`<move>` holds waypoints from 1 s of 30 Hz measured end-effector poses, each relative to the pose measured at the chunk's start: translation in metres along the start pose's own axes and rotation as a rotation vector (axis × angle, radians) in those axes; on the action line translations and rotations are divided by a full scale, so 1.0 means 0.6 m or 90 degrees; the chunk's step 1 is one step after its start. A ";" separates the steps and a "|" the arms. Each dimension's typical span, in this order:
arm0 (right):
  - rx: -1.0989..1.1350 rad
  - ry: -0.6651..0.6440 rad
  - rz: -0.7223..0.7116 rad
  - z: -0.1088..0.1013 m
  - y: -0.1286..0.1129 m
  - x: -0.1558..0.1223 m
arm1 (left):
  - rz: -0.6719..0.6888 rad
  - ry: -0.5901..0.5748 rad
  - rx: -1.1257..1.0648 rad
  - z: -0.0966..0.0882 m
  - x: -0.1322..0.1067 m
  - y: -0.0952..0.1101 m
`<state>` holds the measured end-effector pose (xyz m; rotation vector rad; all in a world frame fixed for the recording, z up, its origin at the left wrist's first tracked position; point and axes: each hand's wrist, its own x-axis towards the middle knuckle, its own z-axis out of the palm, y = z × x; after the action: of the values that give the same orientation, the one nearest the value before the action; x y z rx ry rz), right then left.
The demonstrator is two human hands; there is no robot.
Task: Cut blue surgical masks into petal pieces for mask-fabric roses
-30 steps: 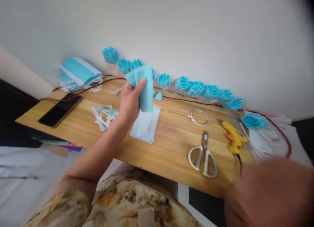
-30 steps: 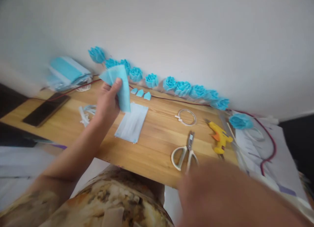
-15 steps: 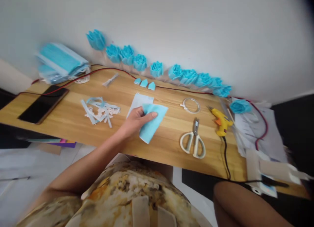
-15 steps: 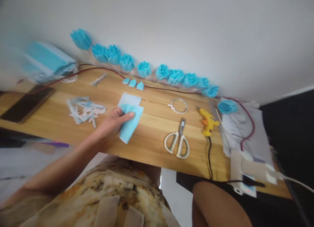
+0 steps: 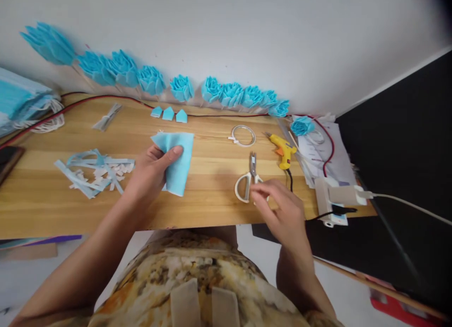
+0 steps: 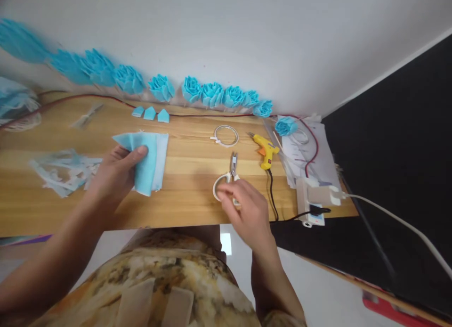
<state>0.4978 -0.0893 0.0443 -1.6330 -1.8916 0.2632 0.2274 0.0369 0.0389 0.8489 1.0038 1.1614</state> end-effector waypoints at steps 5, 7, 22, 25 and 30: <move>-0.206 -0.034 0.152 0.034 0.064 0.001 | 0.025 -0.007 -0.007 0.008 0.013 0.013; -0.269 -0.068 0.176 0.041 0.067 0.004 | 0.039 -0.019 -0.009 0.015 0.018 0.018; -0.228 -0.130 0.098 0.029 0.043 0.081 | 0.041 -0.024 -0.014 0.032 0.049 0.008; -0.258 -0.185 0.095 0.046 0.038 0.121 | 0.013 -0.020 -0.019 0.023 0.049 -0.004; -0.275 -0.224 0.102 0.070 0.044 0.147 | -0.032 -0.033 -0.016 0.017 0.043 -0.003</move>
<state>0.4920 0.0097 0.0254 -2.1470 -2.1913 0.2312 0.2399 0.0614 0.0357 0.8257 0.9616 1.1018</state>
